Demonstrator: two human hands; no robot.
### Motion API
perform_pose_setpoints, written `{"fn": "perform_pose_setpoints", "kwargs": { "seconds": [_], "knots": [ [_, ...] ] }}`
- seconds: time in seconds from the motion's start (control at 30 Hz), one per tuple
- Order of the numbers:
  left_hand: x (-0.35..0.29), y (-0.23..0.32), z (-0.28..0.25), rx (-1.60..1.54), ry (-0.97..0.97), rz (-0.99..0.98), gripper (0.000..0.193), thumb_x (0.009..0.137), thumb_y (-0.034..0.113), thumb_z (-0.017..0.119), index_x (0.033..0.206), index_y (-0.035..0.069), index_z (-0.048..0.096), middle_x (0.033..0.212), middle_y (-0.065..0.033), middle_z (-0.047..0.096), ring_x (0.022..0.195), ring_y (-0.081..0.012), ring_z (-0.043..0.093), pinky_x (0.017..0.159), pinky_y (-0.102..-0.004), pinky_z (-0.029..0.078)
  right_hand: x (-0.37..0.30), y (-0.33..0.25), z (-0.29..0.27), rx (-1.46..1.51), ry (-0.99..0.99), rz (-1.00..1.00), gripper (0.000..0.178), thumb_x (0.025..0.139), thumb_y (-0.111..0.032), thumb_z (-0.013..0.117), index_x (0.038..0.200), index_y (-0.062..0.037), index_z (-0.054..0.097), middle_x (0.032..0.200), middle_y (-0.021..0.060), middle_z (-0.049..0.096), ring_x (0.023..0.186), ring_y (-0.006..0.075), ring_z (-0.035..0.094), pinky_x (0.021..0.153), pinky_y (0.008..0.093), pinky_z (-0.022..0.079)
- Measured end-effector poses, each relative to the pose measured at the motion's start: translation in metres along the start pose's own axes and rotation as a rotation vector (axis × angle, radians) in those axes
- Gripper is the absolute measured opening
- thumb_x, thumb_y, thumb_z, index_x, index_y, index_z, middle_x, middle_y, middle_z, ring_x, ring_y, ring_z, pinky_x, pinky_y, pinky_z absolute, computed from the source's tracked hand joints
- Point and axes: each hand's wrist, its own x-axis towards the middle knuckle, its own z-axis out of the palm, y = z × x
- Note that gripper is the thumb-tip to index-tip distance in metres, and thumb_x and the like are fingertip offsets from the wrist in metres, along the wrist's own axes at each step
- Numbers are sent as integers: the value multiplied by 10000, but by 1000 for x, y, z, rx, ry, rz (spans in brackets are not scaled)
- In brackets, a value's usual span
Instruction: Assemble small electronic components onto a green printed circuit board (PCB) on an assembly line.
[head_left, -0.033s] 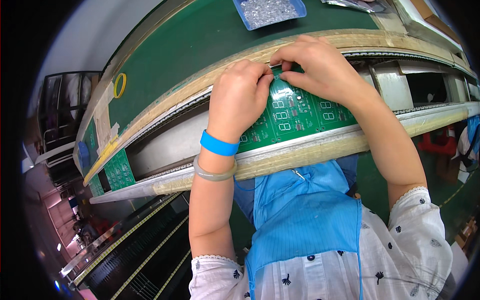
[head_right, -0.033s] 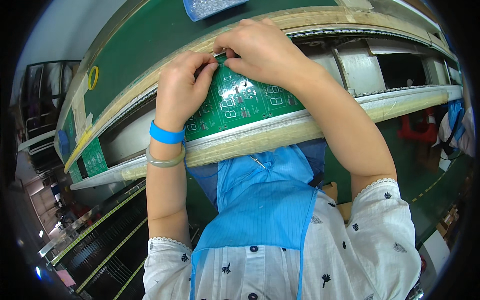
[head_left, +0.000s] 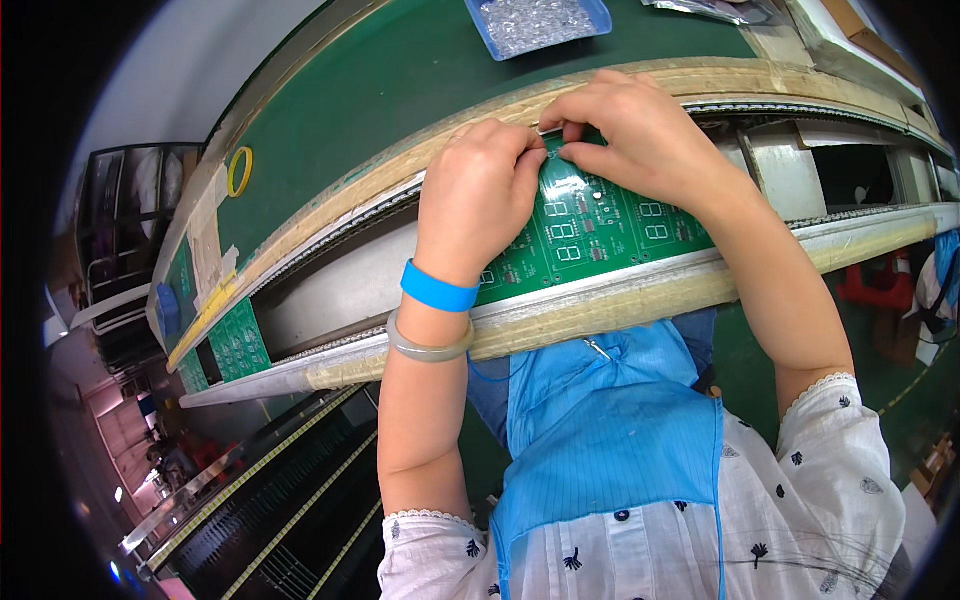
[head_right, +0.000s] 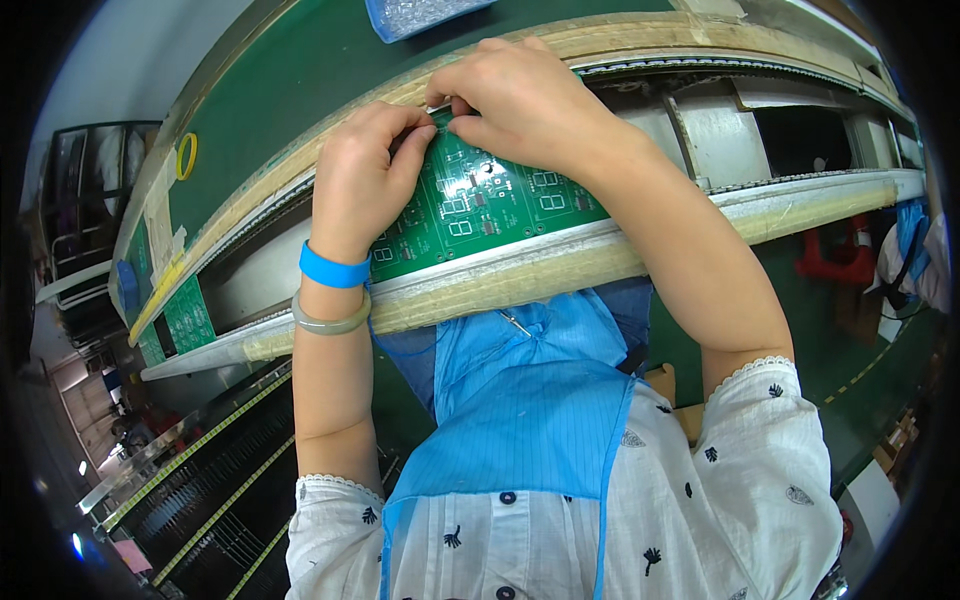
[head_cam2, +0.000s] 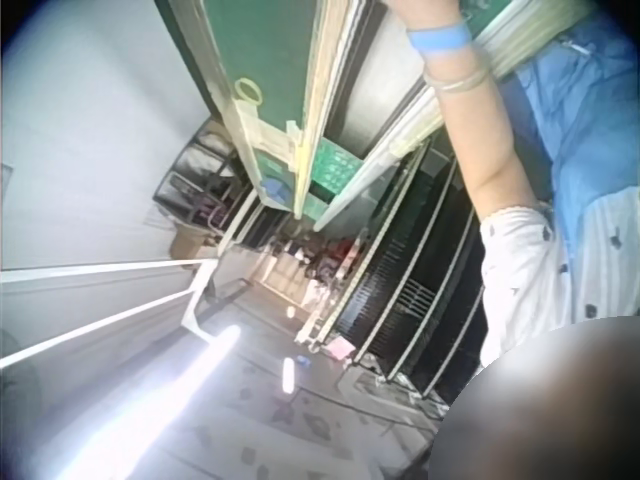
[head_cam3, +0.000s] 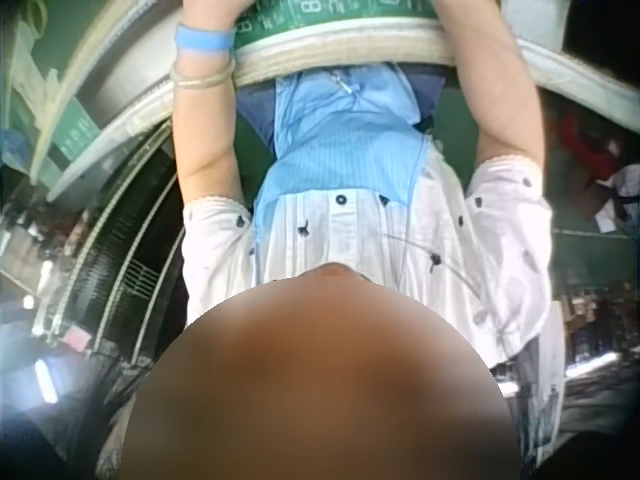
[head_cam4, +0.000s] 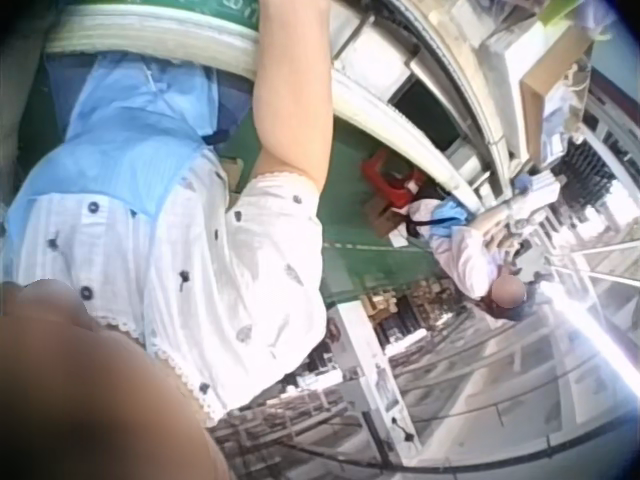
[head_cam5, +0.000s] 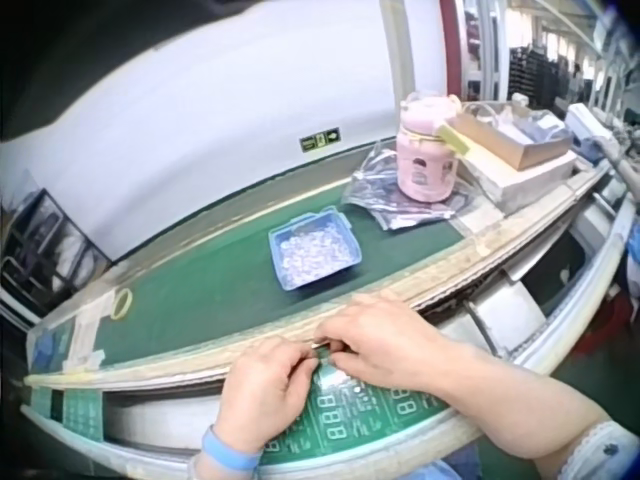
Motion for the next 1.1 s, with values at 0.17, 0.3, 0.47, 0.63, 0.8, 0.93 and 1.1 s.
{"fn": "perform_pose_setpoints", "kwargs": {
  "seconds": [0.17,0.3,0.47,0.63,0.8,0.93,1.1],
  "knots": [
    [1,2,1,32,-5,-1,91,846,102,704,898,28,707,833,-149,668,756,-337,641,677,-413,512,0,0,0,11,9,1,262,758,-92,702,1019,-75,717,853,58,699,894,272,628,824,406,498],
    [2,2,2,54,-12,-6,92,843,107,702,897,32,706,837,-149,670,769,-339,643,680,-419,511,-1,0,0,8,14,7,268,750,-88,699,1017,-80,719,847,57,698,890,271,629,824,405,498],
    [3,2,2,87,-14,22,97,843,113,701,898,32,706,843,-149,673,777,-340,645,681,-423,510,0,0,1,-10,14,1,246,771,-129,663,1005,-92,728,838,54,698,919,276,652,824,444,494],
    [5,3,0,54,-35,-6,106,837,120,712,894,30,715,838,-151,676,767,-338,648,683,-418,512,-1,1,-1,10,5,3,280,747,-87,700,1027,-78,716,847,50,699,888,272,628,823,405,499],
    [5,1,0,-5,-44,-36,109,835,113,720,899,26,723,824,-148,678,741,-326,652,662,-399,515,0,1,-2,29,-6,-7,275,747,-76,689,1020,-73,710,848,52,701,879,277,627,822,406,500],
    [7,1,0,-8,-50,-31,105,833,111,722,896,27,722,823,-147,678,738,-324,653,657,-398,515,1,4,-1,33,-3,-26,256,748,-66,680,1002,-69,707,838,65,698,866,287,626,812,404,503],
    [6,1,2,39,-38,25,90,804,136,724,834,54,704,836,-121,668,821,-333,644,716,-442,529,1,4,-1,33,-3,-19,245,760,-62,676,1002,-62,705,836,77,695,869,297,627,803,410,507]
  ]
}}
